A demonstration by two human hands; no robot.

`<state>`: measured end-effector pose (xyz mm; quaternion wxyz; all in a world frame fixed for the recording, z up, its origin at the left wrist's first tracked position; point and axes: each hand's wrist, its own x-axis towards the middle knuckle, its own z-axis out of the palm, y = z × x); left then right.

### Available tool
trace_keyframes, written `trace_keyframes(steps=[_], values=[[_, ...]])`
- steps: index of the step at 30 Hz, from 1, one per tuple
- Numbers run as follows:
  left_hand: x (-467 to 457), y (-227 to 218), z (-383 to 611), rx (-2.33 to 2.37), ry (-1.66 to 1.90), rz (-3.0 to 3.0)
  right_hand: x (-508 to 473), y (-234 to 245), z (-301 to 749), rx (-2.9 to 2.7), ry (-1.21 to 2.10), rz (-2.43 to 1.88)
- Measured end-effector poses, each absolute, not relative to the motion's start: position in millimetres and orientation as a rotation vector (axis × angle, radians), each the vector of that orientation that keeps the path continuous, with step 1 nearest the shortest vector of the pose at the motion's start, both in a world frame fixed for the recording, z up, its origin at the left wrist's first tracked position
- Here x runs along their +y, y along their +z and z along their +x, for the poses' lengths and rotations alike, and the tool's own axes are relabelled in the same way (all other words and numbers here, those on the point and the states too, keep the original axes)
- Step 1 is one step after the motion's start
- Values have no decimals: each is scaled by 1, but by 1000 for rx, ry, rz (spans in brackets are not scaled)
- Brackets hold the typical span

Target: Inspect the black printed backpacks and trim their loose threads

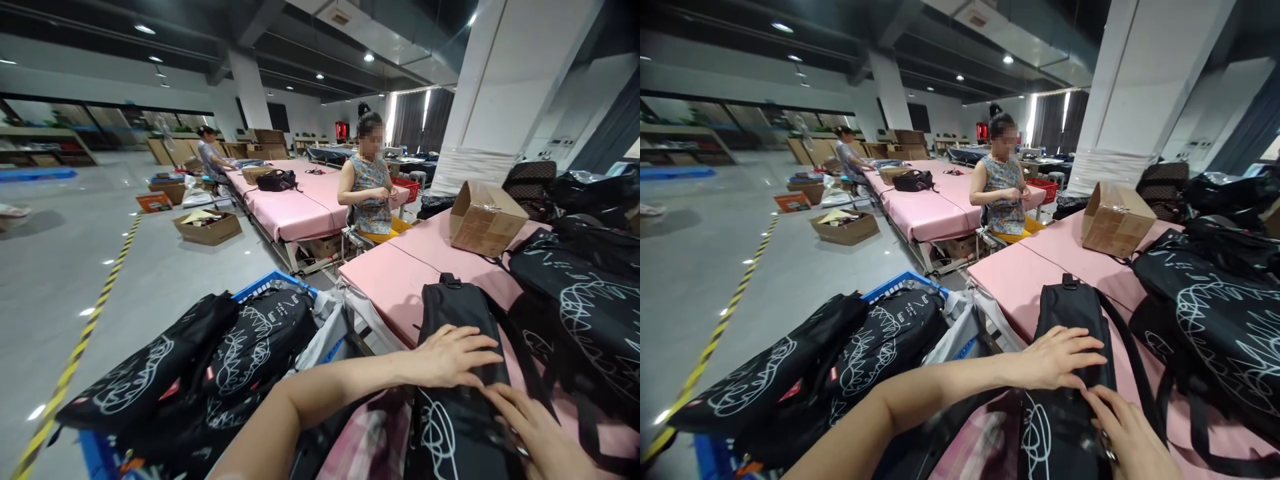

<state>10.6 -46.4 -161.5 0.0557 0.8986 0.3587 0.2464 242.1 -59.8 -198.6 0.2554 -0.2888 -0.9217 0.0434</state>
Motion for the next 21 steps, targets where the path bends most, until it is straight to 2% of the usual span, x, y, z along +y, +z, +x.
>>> trace_keyframes(steps=[3,10,15,21], values=[[-50,-150,9,1060,616,2774,-58,-179,237,-2567,130,-733],[-56,-150,20,1180,489,2801,-72,-158,211,-2661,457,-750],[-56,-169,43,1472,581,2663,-93,-154,205,-2590,619,-846],[-63,-171,25,1083,928,2269,-105,-162,227,-2530,688,-709]])
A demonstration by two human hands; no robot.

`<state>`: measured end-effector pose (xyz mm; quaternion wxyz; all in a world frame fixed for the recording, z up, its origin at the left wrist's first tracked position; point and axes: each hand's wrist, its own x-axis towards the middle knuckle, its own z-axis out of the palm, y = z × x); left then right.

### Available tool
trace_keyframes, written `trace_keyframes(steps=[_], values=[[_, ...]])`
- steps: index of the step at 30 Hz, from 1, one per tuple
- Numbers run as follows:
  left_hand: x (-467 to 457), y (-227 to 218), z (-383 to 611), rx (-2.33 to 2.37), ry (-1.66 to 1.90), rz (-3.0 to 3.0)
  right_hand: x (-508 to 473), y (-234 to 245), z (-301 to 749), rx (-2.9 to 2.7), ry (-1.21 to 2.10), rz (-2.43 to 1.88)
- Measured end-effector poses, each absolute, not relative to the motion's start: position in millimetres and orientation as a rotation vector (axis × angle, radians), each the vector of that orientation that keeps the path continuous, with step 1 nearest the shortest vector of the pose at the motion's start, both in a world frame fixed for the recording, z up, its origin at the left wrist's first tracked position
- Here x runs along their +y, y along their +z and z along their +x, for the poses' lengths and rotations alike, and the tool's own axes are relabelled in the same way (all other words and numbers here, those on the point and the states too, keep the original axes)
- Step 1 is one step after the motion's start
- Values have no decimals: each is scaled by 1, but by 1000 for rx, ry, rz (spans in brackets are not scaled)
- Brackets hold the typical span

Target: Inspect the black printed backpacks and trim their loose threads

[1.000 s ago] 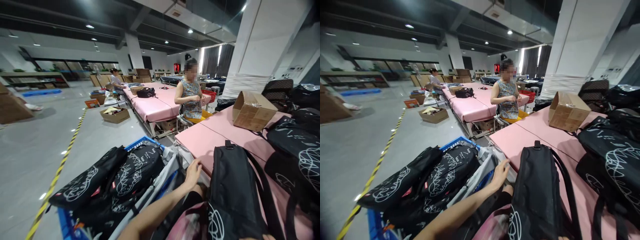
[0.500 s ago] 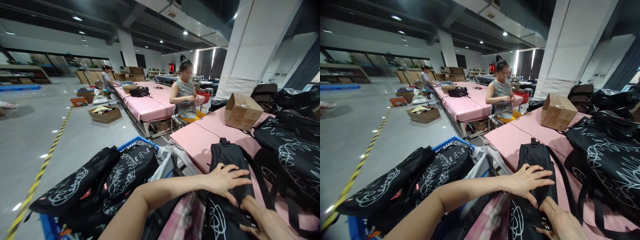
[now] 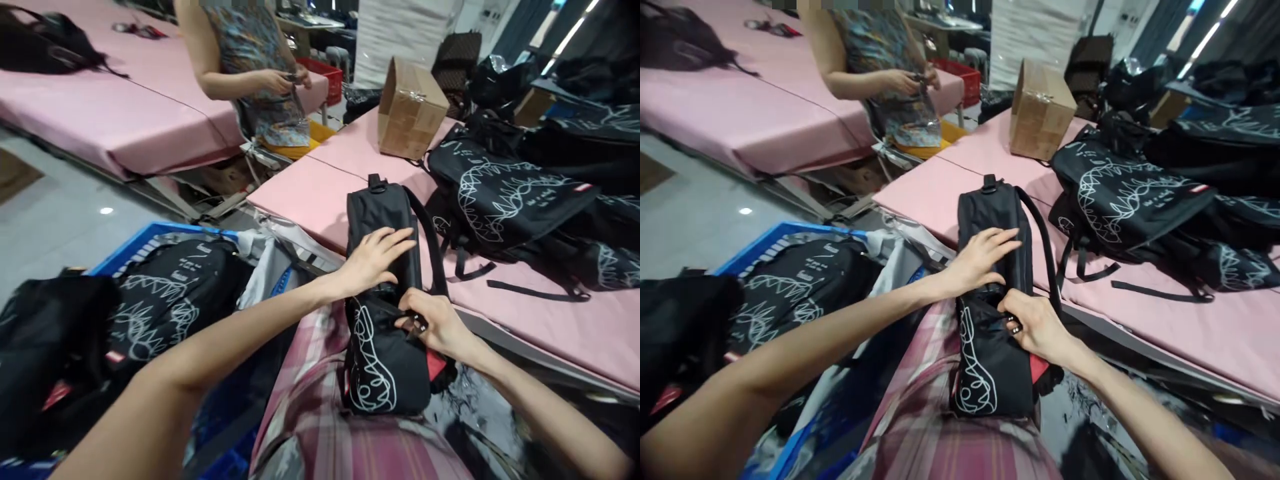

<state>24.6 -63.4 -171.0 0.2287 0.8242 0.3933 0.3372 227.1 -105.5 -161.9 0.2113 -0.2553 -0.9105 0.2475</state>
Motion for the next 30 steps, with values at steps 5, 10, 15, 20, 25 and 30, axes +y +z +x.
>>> trace_keyframes(steps=[5,10,15,20,25,30], values=[[-112,-176,14,982,797,2013,-120,-165,242,-2596,516,-730],[-166,-197,20,1104,652,2009,-142,-177,249,-2665,36,-609],[-197,-226,21,1103,607,1957,-163,-199,256,-2674,-73,-508],[-201,-241,26,1117,560,2122,-164,-219,261,-2653,-45,-535],[-196,-244,33,1147,818,2524,-158,-223,261,-2608,-78,-585],[-187,-243,40,1150,934,2663,-158,-225,267,-2599,-16,-621]])
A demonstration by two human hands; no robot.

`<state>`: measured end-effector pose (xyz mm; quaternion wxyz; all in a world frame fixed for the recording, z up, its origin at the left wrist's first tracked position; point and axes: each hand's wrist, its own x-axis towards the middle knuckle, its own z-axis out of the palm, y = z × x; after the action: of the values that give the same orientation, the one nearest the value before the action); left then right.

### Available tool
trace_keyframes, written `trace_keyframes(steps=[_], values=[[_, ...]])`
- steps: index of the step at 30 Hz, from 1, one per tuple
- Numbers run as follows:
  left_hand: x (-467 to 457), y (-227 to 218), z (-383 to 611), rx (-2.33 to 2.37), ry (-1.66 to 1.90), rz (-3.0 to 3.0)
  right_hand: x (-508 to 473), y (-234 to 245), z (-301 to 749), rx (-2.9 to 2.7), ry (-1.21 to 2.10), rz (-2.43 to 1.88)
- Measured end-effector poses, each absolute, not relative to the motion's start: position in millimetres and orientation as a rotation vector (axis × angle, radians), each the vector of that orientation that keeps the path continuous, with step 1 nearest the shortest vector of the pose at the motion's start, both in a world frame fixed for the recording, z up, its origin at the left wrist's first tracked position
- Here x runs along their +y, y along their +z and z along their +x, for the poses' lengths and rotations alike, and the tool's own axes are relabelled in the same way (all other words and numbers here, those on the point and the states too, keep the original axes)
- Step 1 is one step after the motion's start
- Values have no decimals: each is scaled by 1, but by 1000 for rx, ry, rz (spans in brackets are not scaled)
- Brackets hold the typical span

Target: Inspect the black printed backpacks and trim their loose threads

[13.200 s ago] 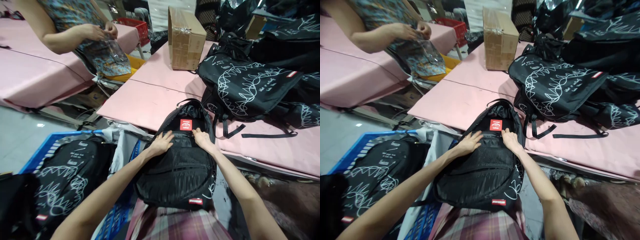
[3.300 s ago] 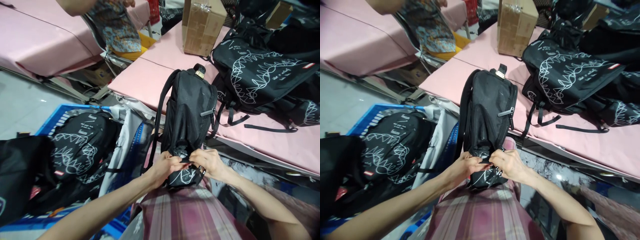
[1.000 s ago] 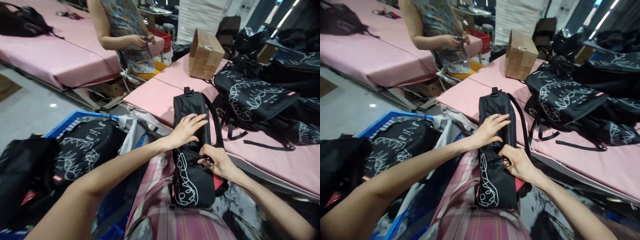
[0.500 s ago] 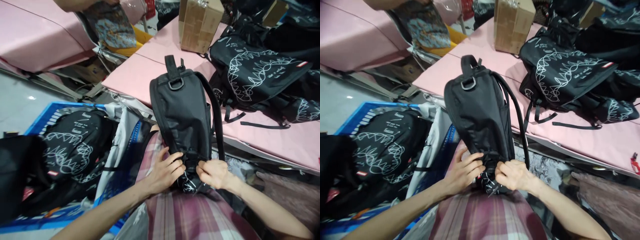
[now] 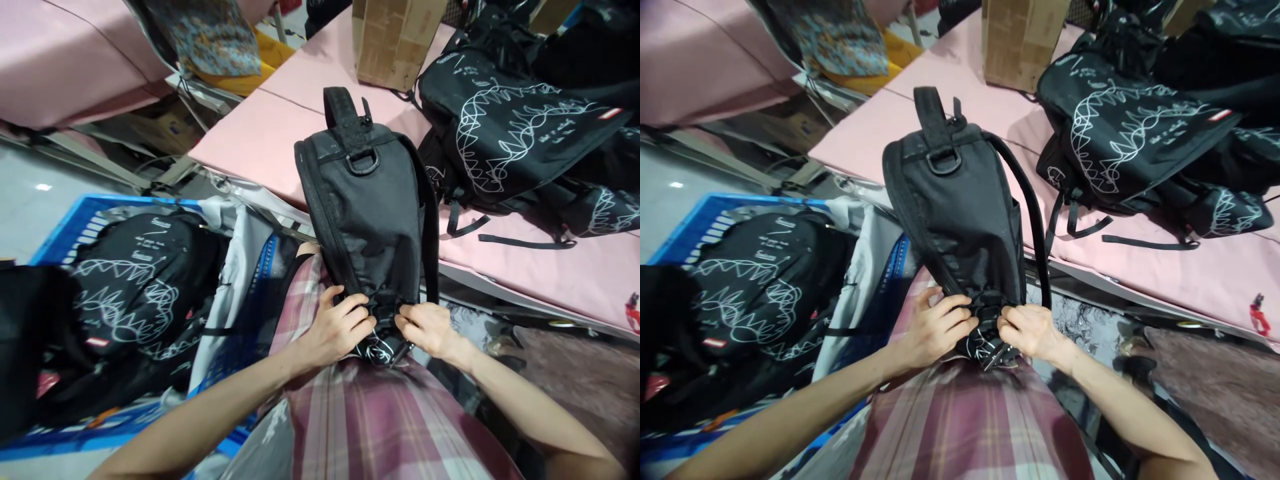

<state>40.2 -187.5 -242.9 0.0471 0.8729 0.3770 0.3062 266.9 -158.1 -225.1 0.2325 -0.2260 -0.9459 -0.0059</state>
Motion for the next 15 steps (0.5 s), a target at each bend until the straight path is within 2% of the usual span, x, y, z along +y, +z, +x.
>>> trace_keyframes(steps=[5,8,12,15], values=[[-189,-237,43,1160,870,2614,-162,-224,275,-2660,159,-758],[-178,-219,35,1190,1039,2481,-158,-214,272,-2674,367,-789],[-120,-185,19,1600,1451,1959,-149,-205,261,-2641,490,-903],[-71,-170,11,1592,1393,1485,-145,-209,252,-2500,382,-1019]])
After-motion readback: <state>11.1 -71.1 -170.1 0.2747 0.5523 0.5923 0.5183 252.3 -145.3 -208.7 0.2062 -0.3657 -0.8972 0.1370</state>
